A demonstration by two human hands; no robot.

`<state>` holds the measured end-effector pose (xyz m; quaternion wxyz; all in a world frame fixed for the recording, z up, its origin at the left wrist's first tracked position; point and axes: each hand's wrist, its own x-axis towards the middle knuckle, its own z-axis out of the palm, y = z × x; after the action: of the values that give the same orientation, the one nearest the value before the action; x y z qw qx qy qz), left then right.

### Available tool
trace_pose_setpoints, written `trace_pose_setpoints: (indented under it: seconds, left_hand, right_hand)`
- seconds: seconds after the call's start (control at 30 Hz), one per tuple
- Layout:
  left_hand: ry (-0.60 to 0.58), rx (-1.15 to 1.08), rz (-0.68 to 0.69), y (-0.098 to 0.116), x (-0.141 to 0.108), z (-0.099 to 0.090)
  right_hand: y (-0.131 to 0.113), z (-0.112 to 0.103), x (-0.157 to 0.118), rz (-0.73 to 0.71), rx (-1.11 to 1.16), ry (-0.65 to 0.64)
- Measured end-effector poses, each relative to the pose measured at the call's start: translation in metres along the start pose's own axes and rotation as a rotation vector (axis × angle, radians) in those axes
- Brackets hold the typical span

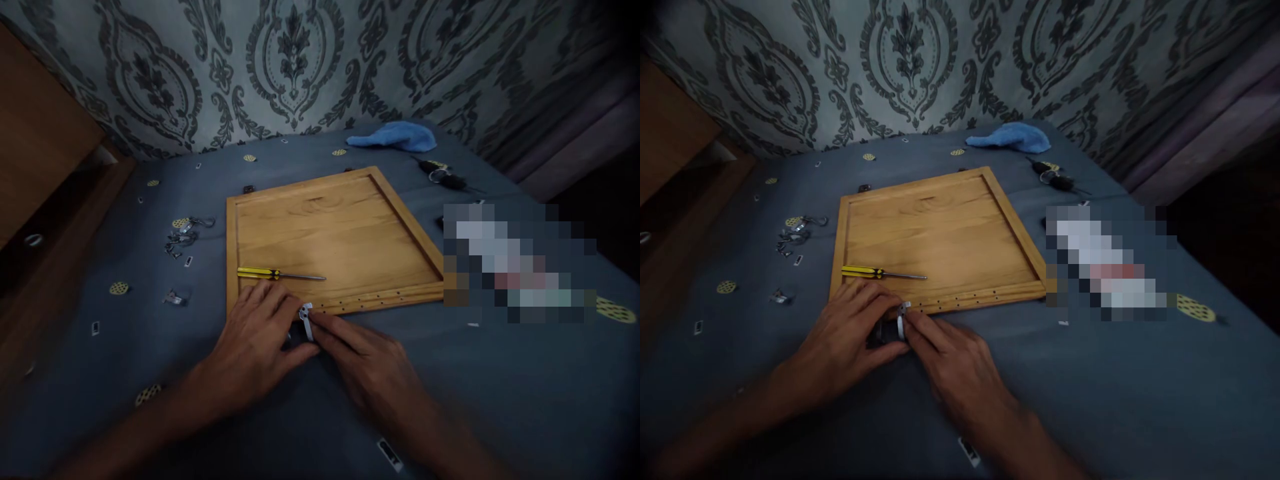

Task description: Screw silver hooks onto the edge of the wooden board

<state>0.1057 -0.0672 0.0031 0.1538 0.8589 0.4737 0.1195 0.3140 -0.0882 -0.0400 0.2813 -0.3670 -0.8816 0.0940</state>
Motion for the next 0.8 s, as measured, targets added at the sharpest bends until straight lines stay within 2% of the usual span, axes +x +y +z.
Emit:
trace_pose_setpoints:
  seconds: [0.17, 0.4, 0.57, 0.8]
  left_hand:
    - [0.028, -0.032, 0.006, -0.0015, 0.0013, 0.0026]
    - [0.075, -0.040, 0.025, -0.0004, 0.0026, 0.0027]
    - [0.072, -0.040, 0.033, -0.0012, 0.0027, 0.0027]
    - [0.069, -0.037, 0.022, -0.0020, 0.0024, 0.0029]
  right_hand:
    - [0.0006, 0.0007, -0.0020, 0.024, 0.013, -0.005]
    - [-0.0001, -0.0010, -0.0059, 0.031, 0.036, 0.062]
    - [-0.0007, -0.0020, -0.0085, 0.022, 0.039, 0.098]
    - [-0.0028, -0.0026, -0.0066, 0.047, 0.058, 0.080]
